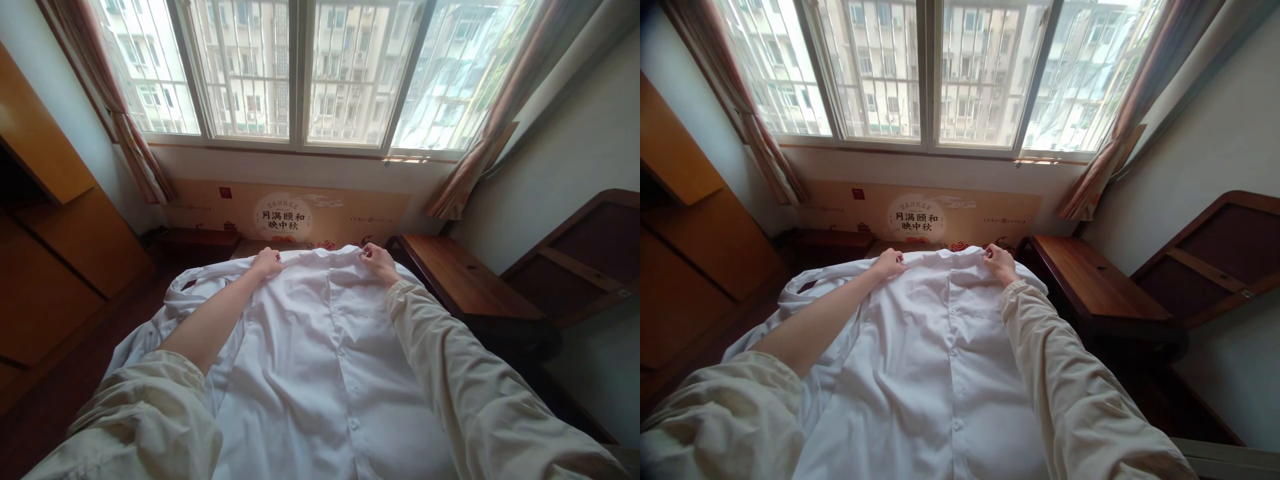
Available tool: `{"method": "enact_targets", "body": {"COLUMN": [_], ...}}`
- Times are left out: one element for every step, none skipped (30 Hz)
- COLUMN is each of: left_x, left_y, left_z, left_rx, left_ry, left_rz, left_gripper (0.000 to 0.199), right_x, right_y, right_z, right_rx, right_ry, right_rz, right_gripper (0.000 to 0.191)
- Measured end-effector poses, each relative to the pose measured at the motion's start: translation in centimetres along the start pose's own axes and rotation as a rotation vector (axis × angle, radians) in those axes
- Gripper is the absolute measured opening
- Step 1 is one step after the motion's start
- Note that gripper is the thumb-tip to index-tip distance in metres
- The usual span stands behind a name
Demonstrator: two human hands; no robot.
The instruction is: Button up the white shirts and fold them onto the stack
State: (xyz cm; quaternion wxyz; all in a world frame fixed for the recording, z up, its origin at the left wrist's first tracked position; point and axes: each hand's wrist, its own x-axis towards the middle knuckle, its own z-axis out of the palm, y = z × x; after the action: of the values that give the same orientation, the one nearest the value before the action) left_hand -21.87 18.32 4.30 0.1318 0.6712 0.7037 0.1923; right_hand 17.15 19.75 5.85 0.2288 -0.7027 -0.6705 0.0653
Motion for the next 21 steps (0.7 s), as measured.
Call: {"method": "enact_targets", "body": {"left_x": [0.1, 0.2, 0.3, 0.4, 0.4, 0.5, 0.5, 0.6, 0.7, 0.9, 1.0, 1.2, 1.4, 1.5, 1.6, 1.5, 1.4, 1.2, 1.0, 0.8, 0.7], "left_y": [0.0, -0.1, -0.2, -0.4, -0.5, -0.7, -0.8, -0.9, -1.1, -1.2, -1.4, -1.6, -1.7, -1.9, -2.0, -2.0, -2.0, -2.0, -1.9, -1.8, -1.7], "left_z": [-0.3, -0.7, -1.1, -1.5, -2.0, -2.3, -2.7, -2.9, -3.1, -3.1, -3.2, -3.1, -3.1, -2.9, -2.7, -2.4, -2.1, -1.6, -1.2, -0.8, -0.4], "left_rx": [-0.046, -0.122, -0.227, -0.35, -0.472, -0.573, -0.642, -0.676, -0.683, -0.672, -0.649, -0.618, -0.579, -0.529, -0.466, -0.396, -0.329, -0.272, -0.23, -0.201, -0.196], "left_ry": [0.02, 0.022, -0.002, -0.047, -0.102, -0.151, -0.178, -0.184, -0.17, -0.143, -0.105, -0.052, 0.012, 0.08, 0.14, 0.177, 0.185, 0.164, 0.126, 0.088, 0.055], "left_rz": [0.031, 0.051, 0.054, 0.036, 0.002, -0.036, -0.069, -0.088, -0.089, -0.074, -0.051, -0.027, -0.008, 0.005, 0.006, -0.003, -0.021, -0.047, -0.08, -0.116, -0.138], "left_gripper": [0.026, 0.027, 0.029, 0.032, 0.036, 0.041, 0.046, 0.049, 0.049, 0.048, 0.045, 0.041, 0.035, 0.029, 0.024, 0.021, 0.02, 0.022, 0.028, 0.034, 0.041], "right_x": [-0.1, -0.1, -0.1, -0.1, 0.0, 0.0, 0.1, 0.1, 0.1, 0.1, 0.1, 0.0, 0.0, -0.1, -0.3, -0.4, -0.5, -0.6, -0.7, -0.9, -1.0], "right_y": [-0.3, -0.7, -1.0, -1.4, -1.6, -1.9, -2.0, -2.1, -2.0, -1.8, -1.6, -1.3, -1.0, -0.8, -0.6, -0.4, -0.4, -0.5, -0.6, -0.8, -1.1], "right_z": [-0.2, -0.4, -0.6, -0.7, -0.9, -1.0, -1.0, -0.9, -0.8, -0.6, -0.3, 0.0, 0.3, 0.7, 1.0, 1.3, 1.5, 1.7, 1.9, 1.9, 2.0], "right_rx": [0.028, 0.06, 0.095, 0.128, 0.156, 0.176, 0.187, 0.19, 0.185, 0.173, 0.156, 0.128, 0.077, 0.01, -0.063, -0.131, -0.185, -0.218, -0.231, -0.232, -0.237], "right_ry": [0.061, 0.115, 0.159, 0.194, 0.223, 0.249, 0.266, 0.272, 0.263, 0.235, 0.188, 0.123, 0.04, -0.05, -0.135, -0.205, -0.253, -0.28, -0.288, -0.286, -0.281], "right_rz": [-0.018, -0.045, -0.081, -0.122, -0.161, -0.19, -0.207, -0.212, -0.205, -0.188, -0.163, -0.135, -0.112, -0.097, -0.092, -0.095, -0.104, -0.115, -0.125, -0.134, -0.152], "right_gripper": [0.022, 0.023, 0.024, 0.024, 0.025, 0.025, 0.025, 0.026, 0.027, 0.03, 0.033, 0.039, 0.046, 0.054, 0.06, 0.062, 0.06, 0.057, 0.053, 0.053, 0.055]}}
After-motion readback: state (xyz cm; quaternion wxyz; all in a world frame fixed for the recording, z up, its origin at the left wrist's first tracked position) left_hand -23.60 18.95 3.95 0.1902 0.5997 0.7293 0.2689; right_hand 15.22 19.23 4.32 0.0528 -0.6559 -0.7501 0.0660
